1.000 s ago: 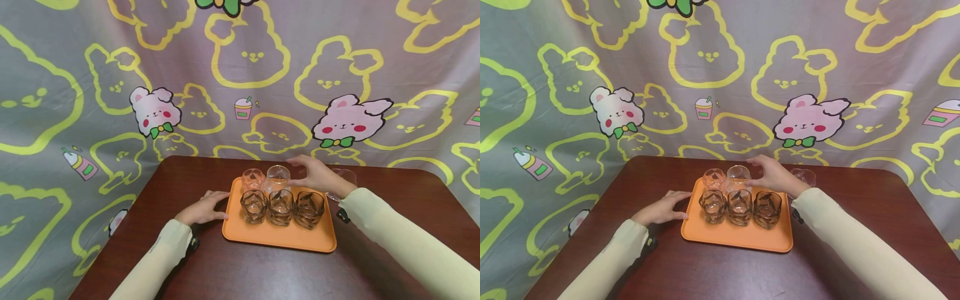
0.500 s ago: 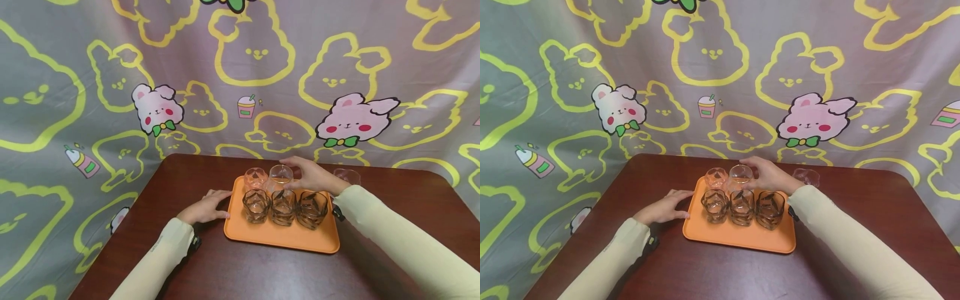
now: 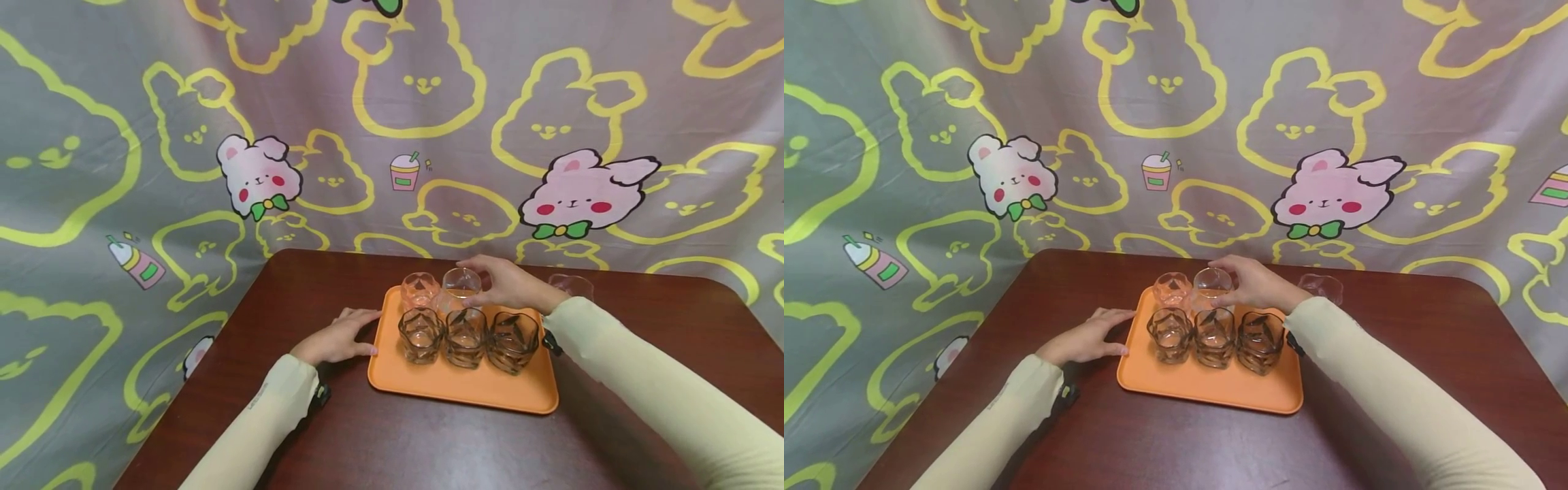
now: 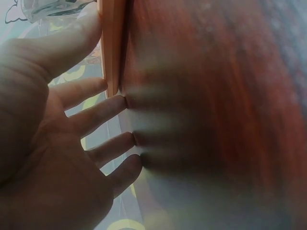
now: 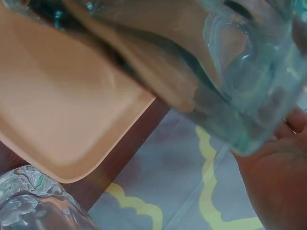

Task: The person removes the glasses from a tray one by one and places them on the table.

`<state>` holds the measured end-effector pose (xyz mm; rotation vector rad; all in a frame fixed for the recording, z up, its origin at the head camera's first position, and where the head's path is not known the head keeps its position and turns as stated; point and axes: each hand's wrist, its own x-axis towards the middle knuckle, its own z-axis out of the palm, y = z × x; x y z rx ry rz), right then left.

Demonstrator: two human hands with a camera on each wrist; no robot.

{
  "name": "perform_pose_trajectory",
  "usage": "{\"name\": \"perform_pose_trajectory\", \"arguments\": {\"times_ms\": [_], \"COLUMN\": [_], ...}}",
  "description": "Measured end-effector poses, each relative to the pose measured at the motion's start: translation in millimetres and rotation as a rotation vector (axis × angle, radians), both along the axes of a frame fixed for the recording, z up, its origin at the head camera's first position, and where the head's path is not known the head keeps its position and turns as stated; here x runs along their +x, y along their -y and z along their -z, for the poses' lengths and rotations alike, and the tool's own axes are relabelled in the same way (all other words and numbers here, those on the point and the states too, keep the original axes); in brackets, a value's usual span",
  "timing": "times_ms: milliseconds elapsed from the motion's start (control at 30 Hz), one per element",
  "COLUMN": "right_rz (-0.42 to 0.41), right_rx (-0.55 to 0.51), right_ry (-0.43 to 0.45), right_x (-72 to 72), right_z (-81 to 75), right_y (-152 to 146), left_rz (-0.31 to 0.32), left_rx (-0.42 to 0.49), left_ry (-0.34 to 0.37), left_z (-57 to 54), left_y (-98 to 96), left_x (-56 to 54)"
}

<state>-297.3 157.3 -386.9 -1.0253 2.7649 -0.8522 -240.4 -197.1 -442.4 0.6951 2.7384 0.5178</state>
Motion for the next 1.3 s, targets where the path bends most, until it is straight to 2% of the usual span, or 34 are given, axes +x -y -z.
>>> {"name": "perform_pose_trajectory", "arguments": {"times_ms": [400, 800, 1300], "right_rz": [0.02, 0.055, 0.178], "right_rx": [0.0, -0.027, -0.101], "right_ry": [-0.005, -0.039, -0.154], "right_x": [1.8, 1.2, 13.3], "right_z": [-0.9, 0.6, -20.2], "right_y": [2.2, -2.2, -24.0], "left_rz": [-0.007, -0.011, -0.02], "left_rx": [0.007, 0.005, 0.009], "left_ry": [-0.008, -0.004, 0.004], "left_z": [-2.8, -0.9, -2.0], "left_y": [-2.0, -1.8, -2.6], "left_x": [2.1, 2.0, 2.9]}}
